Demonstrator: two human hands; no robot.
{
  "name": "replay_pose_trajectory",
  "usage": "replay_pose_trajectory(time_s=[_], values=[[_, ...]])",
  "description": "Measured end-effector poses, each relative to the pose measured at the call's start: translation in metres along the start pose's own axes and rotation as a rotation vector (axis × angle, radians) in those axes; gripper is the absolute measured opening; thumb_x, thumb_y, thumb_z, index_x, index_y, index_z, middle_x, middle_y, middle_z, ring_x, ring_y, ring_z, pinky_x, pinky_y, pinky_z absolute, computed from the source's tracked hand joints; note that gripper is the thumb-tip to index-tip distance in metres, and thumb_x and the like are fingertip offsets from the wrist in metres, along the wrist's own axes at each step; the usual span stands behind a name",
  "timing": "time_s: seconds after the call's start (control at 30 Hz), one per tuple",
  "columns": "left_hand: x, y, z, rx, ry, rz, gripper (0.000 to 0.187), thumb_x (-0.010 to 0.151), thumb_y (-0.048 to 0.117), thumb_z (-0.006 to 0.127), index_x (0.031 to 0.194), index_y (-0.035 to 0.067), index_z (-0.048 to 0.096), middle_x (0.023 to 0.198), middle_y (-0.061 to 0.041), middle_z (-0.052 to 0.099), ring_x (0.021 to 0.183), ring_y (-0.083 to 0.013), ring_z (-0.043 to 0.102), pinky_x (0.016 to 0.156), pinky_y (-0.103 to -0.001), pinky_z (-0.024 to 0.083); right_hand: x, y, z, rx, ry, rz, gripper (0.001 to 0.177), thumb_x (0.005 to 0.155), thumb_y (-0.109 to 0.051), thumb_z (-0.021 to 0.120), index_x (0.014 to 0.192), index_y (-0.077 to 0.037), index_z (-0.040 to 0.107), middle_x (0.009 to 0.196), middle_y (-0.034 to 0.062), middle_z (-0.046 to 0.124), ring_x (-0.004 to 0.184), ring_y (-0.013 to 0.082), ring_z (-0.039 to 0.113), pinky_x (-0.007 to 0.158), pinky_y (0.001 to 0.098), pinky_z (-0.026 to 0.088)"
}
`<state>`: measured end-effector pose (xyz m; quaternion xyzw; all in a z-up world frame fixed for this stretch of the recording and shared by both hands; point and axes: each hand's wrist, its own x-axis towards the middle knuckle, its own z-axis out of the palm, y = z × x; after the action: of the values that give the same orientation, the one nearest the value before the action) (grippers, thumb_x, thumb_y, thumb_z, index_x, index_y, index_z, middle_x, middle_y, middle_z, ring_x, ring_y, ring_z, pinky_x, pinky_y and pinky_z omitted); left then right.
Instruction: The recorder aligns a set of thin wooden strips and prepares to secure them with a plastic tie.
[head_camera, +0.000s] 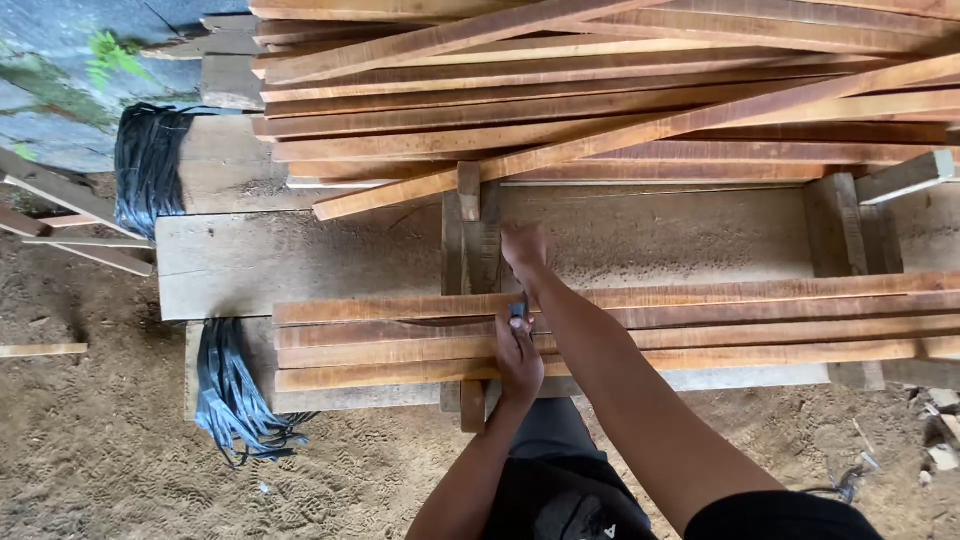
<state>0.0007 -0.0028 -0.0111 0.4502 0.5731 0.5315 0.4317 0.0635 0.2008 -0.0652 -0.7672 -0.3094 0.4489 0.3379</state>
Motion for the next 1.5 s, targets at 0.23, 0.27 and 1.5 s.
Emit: replay_pose_trajectory(time_s=[0.23, 0.27, 1.5], values=[[0.013, 0.068, -0.01, 0.038, -0.04, 0.043, 0.029, 0.111, 0.02, 0.029, 0.107, 0.008, 0.054, 0.075, -0.01, 0.06, 0.067, -0.0306, 0.065, 0.075, -0.042, 0.058, 0.034, 0.034, 0.009, -0.183, -0.022, 0.042, 0.032, 0.096, -0.027, 0.066, 0.083, 0.002, 0.063, 0.052, 0.008, 0.05, 0.034, 0.0148, 0.046, 0.036, 0.0382, 0.033], [0.014, 0.077, -0.012, 0.034, -0.05, 0.064, 0.03, 0.112, 0.02, 0.028, 0.104, 0.009, 0.054, 0.07, -0.011, 0.058, 0.058, -0.0292, 0.061, 0.069, -0.039, 0.057, 0.041, 0.042, 0.012, -0.233, -0.026, 0.062, 0.037, 0.095, -0.03, 0.067, 0.089, 0.006, 0.064, 0.055, 0.01, 0.055, 0.034, 0.0167, 0.048, 0.035, 0.0396, 0.034], [0.0, -0.005, -0.004, 0.07, -0.172, -0.019, 0.029, 0.112, 0.017, 0.028, 0.121, 0.002, 0.052, 0.08, -0.02, 0.059, 0.053, -0.0299, 0.056, 0.064, -0.039, 0.054, 0.03, 0.018, 0.008, -0.166, 0.005, 0.087, 0.038, 0.094, -0.032, 0.066, 0.083, 0.004, 0.065, 0.06, 0.0102, 0.055, 0.041, 0.0152, 0.048, 0.041, 0.041, 0.037]])
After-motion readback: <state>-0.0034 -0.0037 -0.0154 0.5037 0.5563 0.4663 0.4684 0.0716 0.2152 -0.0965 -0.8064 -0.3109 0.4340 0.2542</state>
